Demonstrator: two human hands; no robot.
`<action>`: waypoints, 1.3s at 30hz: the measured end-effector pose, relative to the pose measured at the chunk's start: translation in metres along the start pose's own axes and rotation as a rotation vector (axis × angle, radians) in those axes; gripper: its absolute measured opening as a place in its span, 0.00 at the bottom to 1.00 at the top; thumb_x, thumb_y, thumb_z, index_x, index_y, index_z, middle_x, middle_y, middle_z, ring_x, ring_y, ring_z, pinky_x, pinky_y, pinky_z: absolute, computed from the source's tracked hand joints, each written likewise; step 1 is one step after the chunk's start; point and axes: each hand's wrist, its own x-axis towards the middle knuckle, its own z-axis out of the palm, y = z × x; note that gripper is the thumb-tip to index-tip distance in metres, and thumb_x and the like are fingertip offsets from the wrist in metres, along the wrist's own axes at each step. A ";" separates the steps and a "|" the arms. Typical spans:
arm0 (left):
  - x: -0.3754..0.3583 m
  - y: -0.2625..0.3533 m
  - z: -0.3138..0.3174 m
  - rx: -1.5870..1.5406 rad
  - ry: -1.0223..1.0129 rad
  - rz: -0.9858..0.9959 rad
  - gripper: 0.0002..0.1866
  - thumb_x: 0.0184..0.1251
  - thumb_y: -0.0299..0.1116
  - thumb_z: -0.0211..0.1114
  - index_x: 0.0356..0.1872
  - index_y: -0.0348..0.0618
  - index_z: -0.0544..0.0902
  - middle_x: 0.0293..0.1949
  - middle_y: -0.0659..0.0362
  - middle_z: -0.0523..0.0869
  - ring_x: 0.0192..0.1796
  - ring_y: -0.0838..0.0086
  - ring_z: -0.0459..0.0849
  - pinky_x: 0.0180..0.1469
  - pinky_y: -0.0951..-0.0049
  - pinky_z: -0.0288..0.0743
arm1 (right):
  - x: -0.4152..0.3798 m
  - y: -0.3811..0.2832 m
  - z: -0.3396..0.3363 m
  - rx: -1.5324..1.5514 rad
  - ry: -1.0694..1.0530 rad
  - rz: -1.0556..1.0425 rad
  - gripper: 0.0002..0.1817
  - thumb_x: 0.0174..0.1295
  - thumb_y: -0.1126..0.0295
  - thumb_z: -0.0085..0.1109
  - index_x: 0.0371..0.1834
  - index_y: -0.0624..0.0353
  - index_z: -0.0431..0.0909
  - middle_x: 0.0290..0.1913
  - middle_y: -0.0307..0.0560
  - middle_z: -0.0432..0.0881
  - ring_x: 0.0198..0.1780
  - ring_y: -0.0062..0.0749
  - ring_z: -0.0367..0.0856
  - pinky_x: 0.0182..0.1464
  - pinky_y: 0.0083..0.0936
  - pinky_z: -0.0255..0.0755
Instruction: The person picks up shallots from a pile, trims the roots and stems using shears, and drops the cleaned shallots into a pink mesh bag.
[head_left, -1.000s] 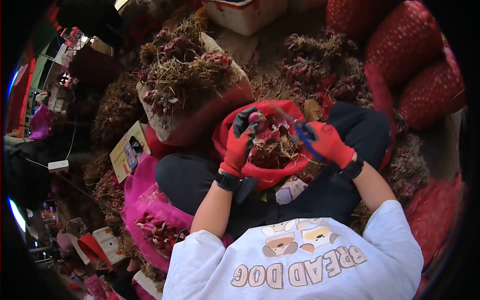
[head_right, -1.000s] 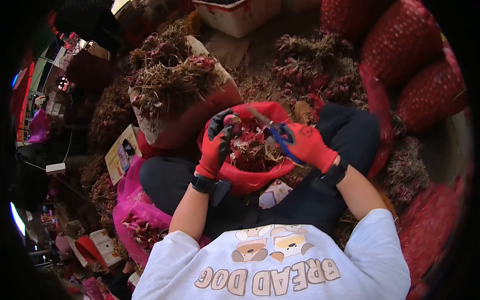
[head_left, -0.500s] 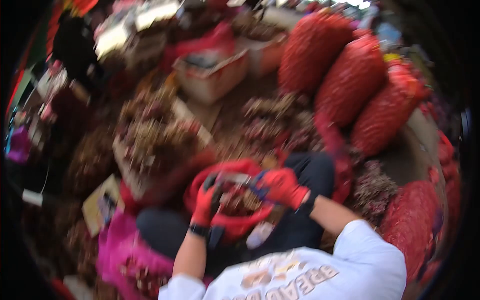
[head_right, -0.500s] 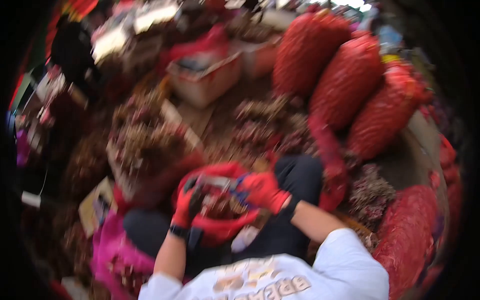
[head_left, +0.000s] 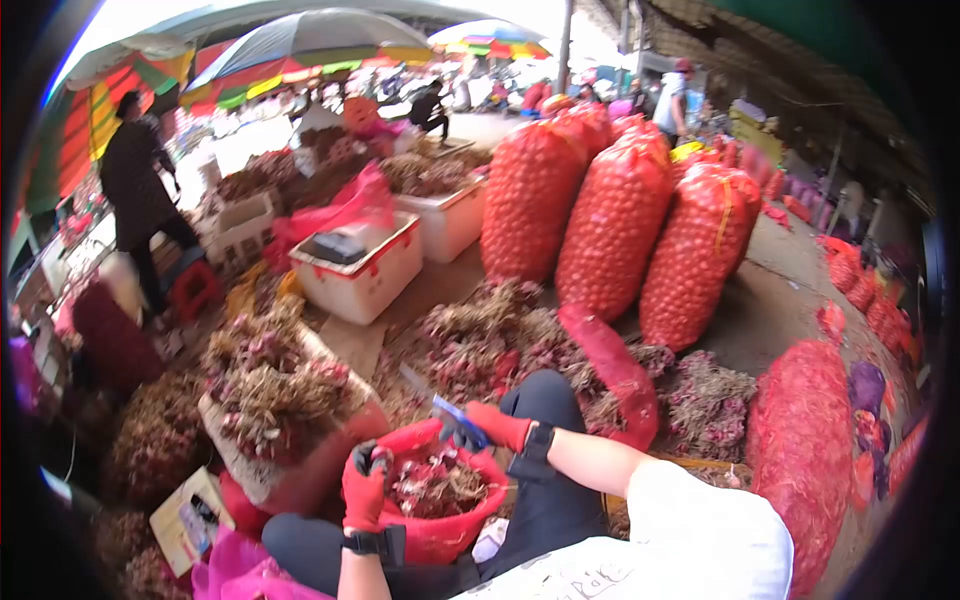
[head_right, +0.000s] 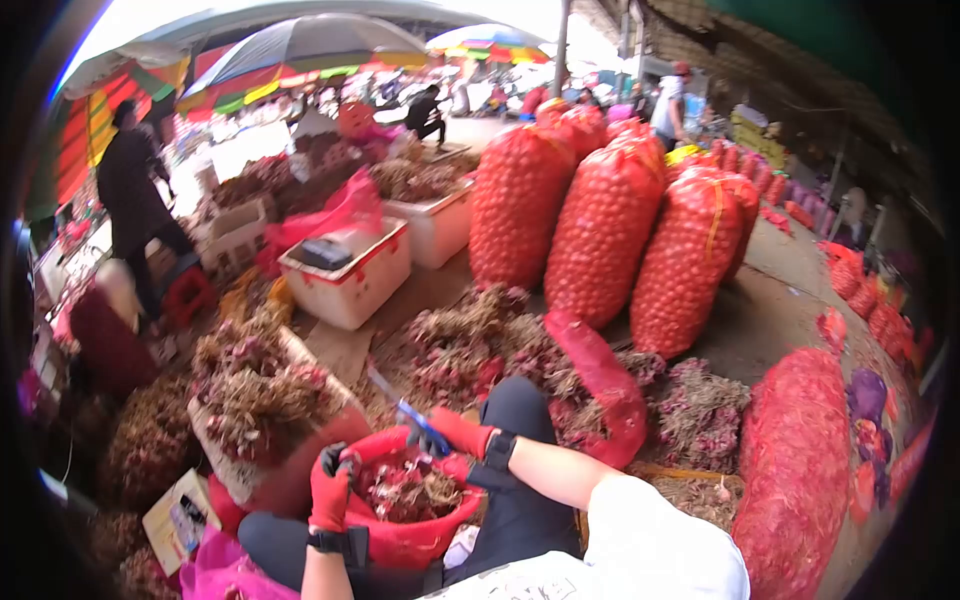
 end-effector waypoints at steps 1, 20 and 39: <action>0.003 0.009 -0.005 0.039 0.008 0.048 0.17 0.58 0.17 0.53 0.51 0.35 0.75 0.41 0.62 0.81 0.43 0.79 0.79 0.49 0.78 0.72 | 0.012 0.003 0.001 0.203 0.004 0.024 0.25 0.69 0.51 0.43 0.46 0.64 0.78 0.25 0.44 0.82 0.20 0.26 0.79 0.17 0.21 0.70; -0.282 0.192 -0.119 0.620 0.534 -0.698 0.17 0.61 0.32 0.63 0.50 0.37 0.78 0.41 0.59 0.82 0.43 0.78 0.79 0.47 0.75 0.73 | 0.048 -0.007 0.061 0.014 -0.134 -0.062 0.21 0.63 0.53 0.59 0.40 0.65 0.79 0.18 0.33 0.74 0.15 0.13 0.70 0.16 0.13 0.61; -0.151 0.314 -0.032 1.259 0.011 0.216 0.22 0.54 0.26 0.69 0.52 0.39 0.78 0.44 0.57 0.83 0.42 0.78 0.81 0.46 0.75 0.75 | 0.030 -0.001 0.042 -0.101 -0.003 -0.085 0.14 0.65 0.61 0.57 0.42 0.60 0.82 0.20 0.34 0.76 0.16 0.15 0.71 0.19 0.16 0.64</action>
